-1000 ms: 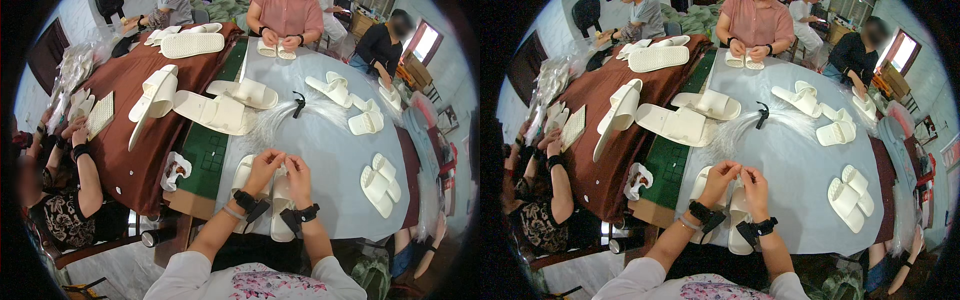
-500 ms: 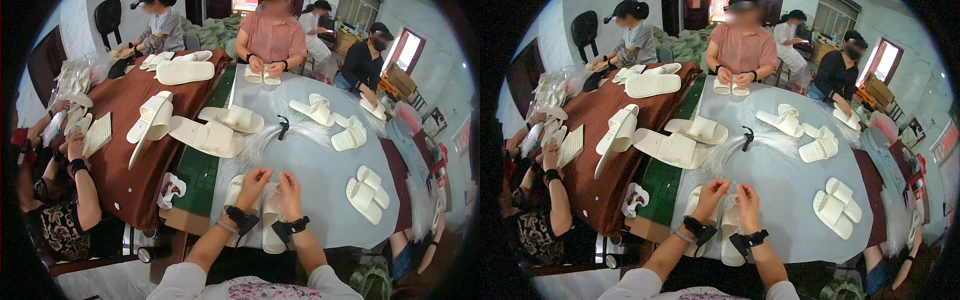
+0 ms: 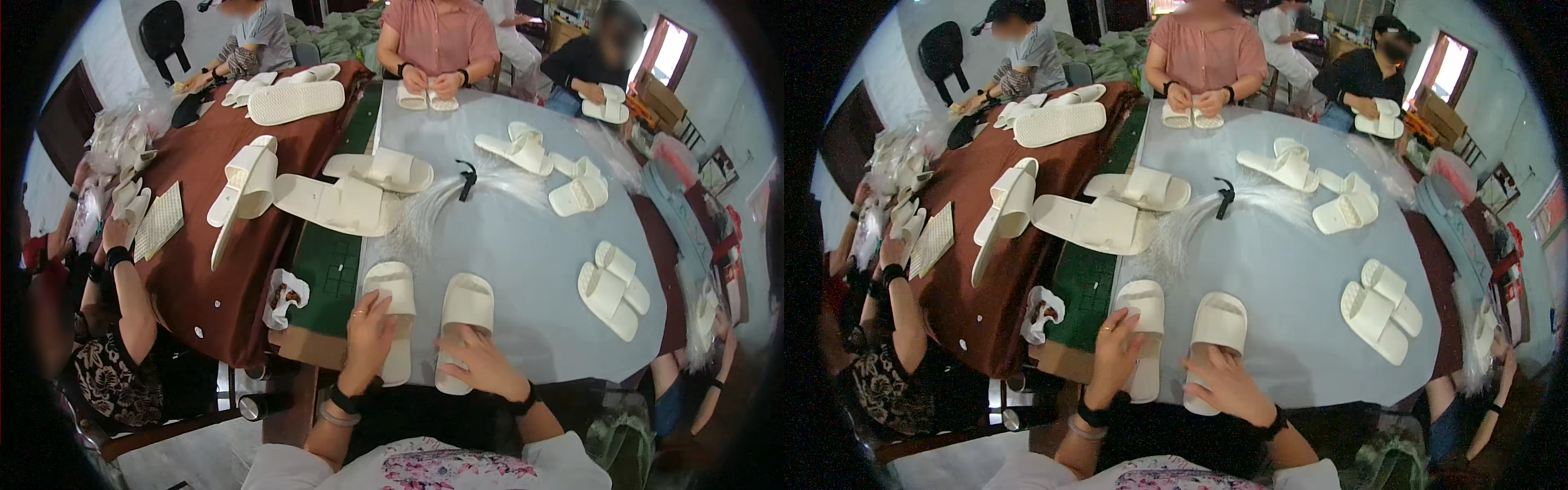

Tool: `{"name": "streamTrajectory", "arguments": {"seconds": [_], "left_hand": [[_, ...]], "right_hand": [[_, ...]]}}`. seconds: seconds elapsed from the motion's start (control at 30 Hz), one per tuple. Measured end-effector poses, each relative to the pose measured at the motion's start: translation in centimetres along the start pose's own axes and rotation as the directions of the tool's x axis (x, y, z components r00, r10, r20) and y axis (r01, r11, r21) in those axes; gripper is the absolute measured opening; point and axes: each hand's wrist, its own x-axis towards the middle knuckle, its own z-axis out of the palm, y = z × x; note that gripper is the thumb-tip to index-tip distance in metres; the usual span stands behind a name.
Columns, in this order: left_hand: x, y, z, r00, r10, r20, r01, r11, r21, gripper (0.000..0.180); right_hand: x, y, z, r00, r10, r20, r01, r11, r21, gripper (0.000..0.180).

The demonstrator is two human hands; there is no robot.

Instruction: The recorder is assembling or finishing white slipper-style shoes by hand at a workstation with others.

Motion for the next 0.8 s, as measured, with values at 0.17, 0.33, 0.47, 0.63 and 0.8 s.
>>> {"name": "streamTrajectory", "arguments": {"seconds": [0.17,0.33,0.47,0.63,0.8], "left_hand": [[-2.1,3.6,1.1,0.987,0.076,0.143,-0.073,0.997,-0.027,0.037],[-1.8,4.5,0.1,0.968,0.103,0.227,-0.092,0.994,-0.059,0.031],[0.1,3.0,-3.7,0.998,0.057,0.001,-0.057,0.998,0.026,0.028],[5.0,1.6,-9.6,0.922,0.126,-0.365,0.054,0.894,0.445,0.05],[8.6,-3.2,-14.8,0.816,0.192,-0.545,0.271,0.706,0.655,0.063]], "right_hand": [[2.4,-0.5,2.0,0.996,0.077,0.046,-0.082,0.989,0.127,0.049],[0.8,0.6,3.4,0.988,0.139,-0.061,-0.143,0.987,-0.069,0.052],[-2.7,3.0,1.3,0.975,0.222,-0.017,-0.222,0.969,-0.106,0.045],[-9.2,11.4,-2.8,0.909,0.367,-0.198,-0.402,0.898,-0.178,0.035],[-13.6,20.8,-8.3,0.703,0.647,-0.294,-0.695,0.713,-0.092,0.035]]}}
